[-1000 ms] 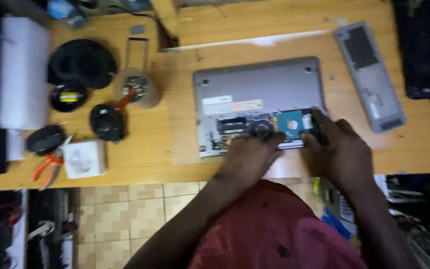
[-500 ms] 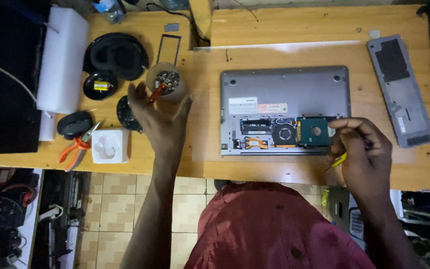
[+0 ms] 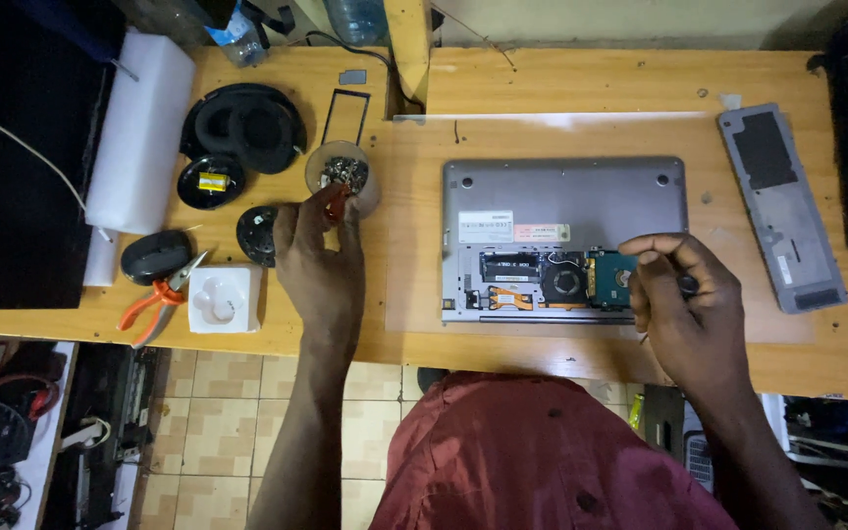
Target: Disassembling a laptop by removing screws and the back cover to access and manipulate internal components.
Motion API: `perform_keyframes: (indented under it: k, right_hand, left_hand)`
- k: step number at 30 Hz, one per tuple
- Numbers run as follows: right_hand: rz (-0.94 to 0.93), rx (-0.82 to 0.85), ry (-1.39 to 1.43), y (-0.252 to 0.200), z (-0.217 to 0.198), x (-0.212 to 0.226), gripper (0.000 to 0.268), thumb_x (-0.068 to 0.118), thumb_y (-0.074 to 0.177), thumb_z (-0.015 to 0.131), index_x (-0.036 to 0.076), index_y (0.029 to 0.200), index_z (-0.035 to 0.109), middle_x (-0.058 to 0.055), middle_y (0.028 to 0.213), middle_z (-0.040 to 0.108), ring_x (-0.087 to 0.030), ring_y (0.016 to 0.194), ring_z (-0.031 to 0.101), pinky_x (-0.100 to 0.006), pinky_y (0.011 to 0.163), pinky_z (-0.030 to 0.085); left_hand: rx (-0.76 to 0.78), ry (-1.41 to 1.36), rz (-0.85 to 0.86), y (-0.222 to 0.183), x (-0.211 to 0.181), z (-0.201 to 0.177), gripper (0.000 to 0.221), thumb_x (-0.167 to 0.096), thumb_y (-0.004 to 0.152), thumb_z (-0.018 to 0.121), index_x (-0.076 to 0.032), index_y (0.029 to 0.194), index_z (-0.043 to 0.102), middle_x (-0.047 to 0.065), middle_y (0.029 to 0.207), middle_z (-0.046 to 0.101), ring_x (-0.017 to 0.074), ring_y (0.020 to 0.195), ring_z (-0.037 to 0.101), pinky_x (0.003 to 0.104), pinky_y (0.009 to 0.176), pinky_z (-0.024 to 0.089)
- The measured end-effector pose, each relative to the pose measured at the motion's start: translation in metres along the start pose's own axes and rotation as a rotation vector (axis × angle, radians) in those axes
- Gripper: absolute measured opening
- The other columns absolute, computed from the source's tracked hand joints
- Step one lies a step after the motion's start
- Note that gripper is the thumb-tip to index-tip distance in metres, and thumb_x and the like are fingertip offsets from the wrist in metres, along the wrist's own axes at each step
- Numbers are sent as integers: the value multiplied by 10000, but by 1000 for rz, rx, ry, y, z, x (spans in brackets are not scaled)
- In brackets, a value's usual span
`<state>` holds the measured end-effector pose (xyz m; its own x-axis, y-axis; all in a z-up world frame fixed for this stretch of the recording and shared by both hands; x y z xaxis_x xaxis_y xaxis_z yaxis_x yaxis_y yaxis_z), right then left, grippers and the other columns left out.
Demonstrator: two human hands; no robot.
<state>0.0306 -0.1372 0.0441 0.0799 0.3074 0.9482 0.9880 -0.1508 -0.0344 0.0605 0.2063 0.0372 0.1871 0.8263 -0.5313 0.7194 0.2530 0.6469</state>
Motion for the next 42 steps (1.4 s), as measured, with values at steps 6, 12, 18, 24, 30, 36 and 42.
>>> perform_keyframes:
  k: [6,12,18,24,30,36,42]
  right_hand:
    - [-9,21,-63,2,6,8,222,114,1082,458,36,1100,665,-56,603,476,-129,507,427,-280,492,377]
    - [-167,192,-72,16,50,32,209,138,1115,446,44,1145,630,-54,604,486,-118,517,443,-274,546,381]
    - [-405,436,-74,29,138,80,151,59,1102,495,8,1155,627,-81,591,497,-138,499,434,-305,504,351]
    - [-730,713,-66,18,253,158,311,222,1070,440,12,1063,669,-86,841,675,-200,804,658,-358,760,482]
    - [-939,595,-154,30,330,177,511,331,1139,408,116,843,766,-40,583,652,-175,538,641,-395,574,422]
    - [-1033,512,-23,37,359,197,287,187,1119,625,56,871,686,-11,749,629,-88,708,523,-360,609,393]
    - [-742,557,-103,49,359,180,349,315,1121,599,107,847,658,-26,533,584,-100,508,669,-276,563,484]
  left_hand:
    - [-74,-364,-222,19,21,-30,161,-156,1081,569,-46,1125,678,70,939,668,136,721,597,286,667,506]
    - [-87,-44,-147,28,67,-74,193,-239,1097,538,-76,1114,641,110,999,734,262,872,710,395,776,516]
    - [-93,-166,-212,28,76,-100,126,-210,1069,523,-103,1085,588,63,945,741,173,849,719,318,718,521]
    - [-47,-110,-164,30,72,-117,212,-268,1073,549,-63,1084,603,27,868,697,144,737,644,301,632,476]
    - [-107,113,-118,66,108,-128,66,-190,1020,566,-127,1018,586,53,927,702,250,711,734,415,625,479]
    - [-119,433,-251,103,195,-103,104,-229,936,657,-143,994,670,117,932,789,451,810,705,555,616,489]
    - [8,433,-362,98,235,-86,132,-227,988,635,-128,1073,623,234,828,754,540,766,694,590,582,505]
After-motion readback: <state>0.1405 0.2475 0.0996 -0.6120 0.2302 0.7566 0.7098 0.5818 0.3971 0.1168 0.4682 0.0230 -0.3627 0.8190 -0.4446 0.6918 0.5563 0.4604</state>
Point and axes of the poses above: each hand's wrist, its own y-axis towards the middle knuckle, its own z-axis out of the palm, x = y × z, the point moved 6 cm from there along y, towards the middle knuckle
